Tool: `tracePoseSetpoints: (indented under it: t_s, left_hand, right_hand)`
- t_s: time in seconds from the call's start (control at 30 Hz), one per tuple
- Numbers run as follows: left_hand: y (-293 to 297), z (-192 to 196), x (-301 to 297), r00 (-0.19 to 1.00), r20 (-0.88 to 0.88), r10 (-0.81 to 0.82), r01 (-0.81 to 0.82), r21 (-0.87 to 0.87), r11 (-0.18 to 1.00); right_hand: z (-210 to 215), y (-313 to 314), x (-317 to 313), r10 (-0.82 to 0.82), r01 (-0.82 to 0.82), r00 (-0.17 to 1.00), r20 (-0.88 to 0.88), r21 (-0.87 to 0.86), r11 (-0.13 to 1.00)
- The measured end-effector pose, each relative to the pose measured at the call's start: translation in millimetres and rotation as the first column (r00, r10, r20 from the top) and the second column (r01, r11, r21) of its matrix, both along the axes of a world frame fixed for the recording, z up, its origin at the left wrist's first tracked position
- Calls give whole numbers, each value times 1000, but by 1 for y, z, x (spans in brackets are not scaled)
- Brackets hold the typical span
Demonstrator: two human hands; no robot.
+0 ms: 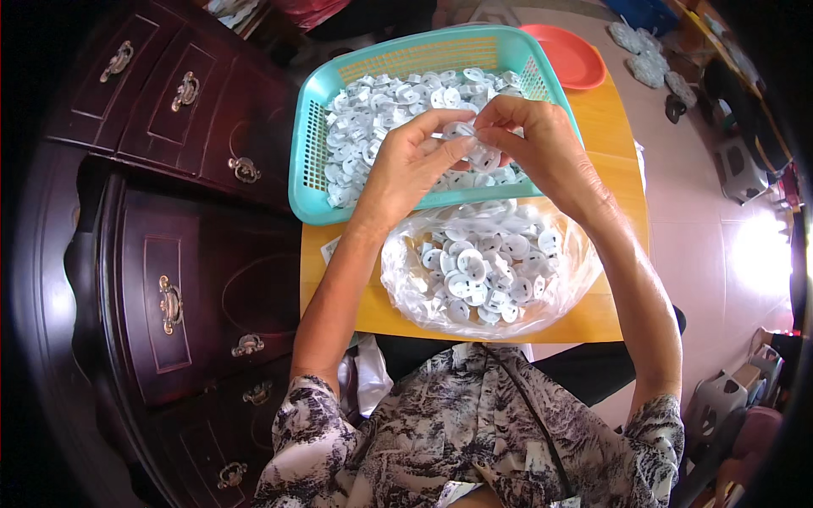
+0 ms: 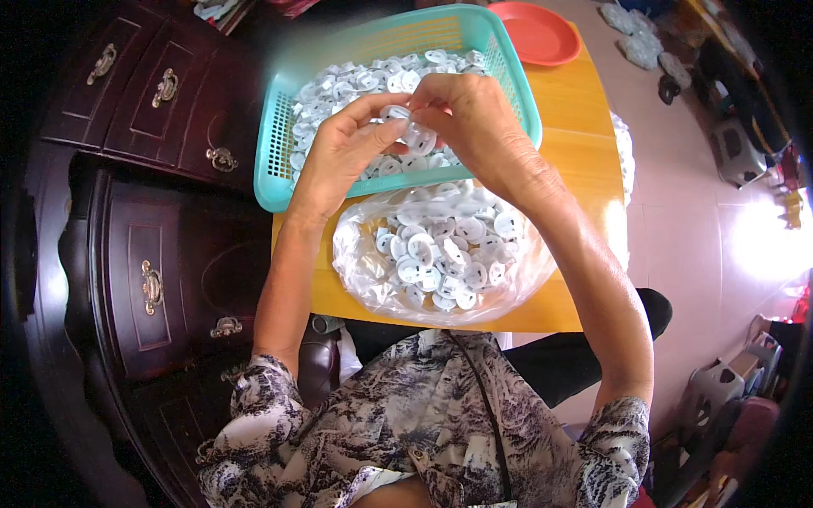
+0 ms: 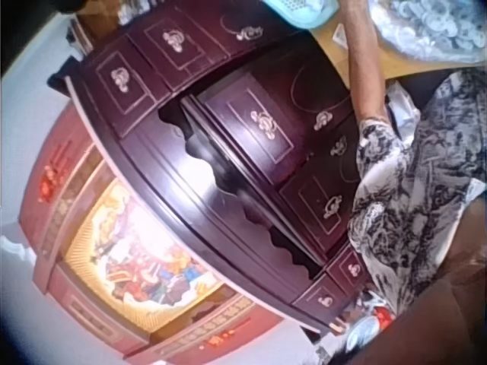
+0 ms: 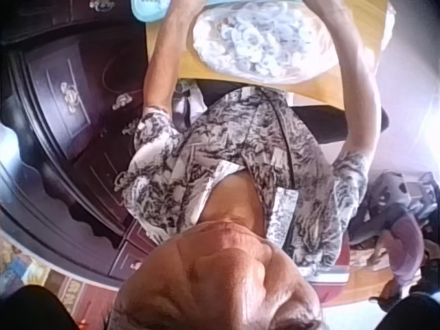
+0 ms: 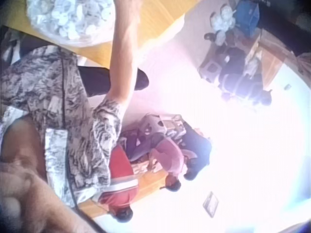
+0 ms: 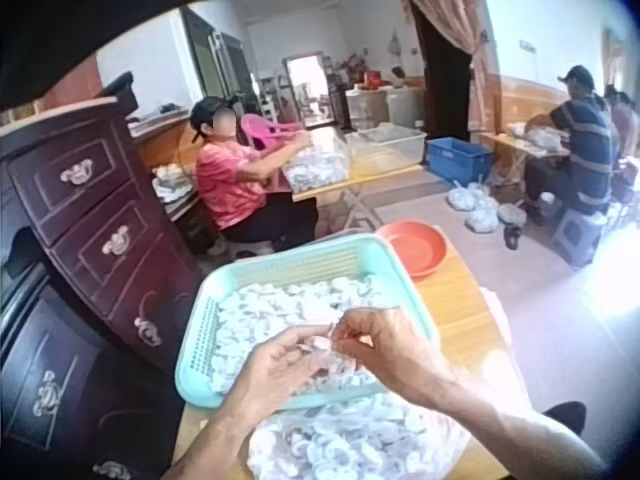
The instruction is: The person sorts small white plastic components by hand, transferring them from a basket into a plastic bag.
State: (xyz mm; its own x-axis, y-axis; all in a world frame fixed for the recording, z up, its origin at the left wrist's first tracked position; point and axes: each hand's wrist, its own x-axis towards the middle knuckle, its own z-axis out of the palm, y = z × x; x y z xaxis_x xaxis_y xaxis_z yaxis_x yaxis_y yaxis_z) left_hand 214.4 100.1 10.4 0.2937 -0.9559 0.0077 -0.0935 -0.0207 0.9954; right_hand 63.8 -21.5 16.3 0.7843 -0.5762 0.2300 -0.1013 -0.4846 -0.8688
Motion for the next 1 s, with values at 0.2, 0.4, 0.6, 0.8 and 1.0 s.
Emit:
tracePoseSetpoints:
  t_s: [0.2,0.4,0.6,0.8,1.0]
  left_hand:
    - [1,-13,-6,983,-180,-44,40,-23,999]
    - [-5,-18,-7,953,-303,-14,-4,-58,998]
    - [-13,-29,2,987,-161,-26,27,9,1000]
    - [-4,-34,5,975,-218,-43,31,-58,998]
    - [-5,-36,4,979,-201,-40,19,-104,994]
  right_hand:
    - [-4,0,-16,-5,-6,998,59,194,981]
    - [-16,-11,-8,-58,14,993,107,376,927]
    - [-24,-17,-8,-36,19,999,40,360,933]
    - [-2,6,-29,-64,51,997,34,294,954]
    - [-3,50,-65,4,30,983,-184,181,983]
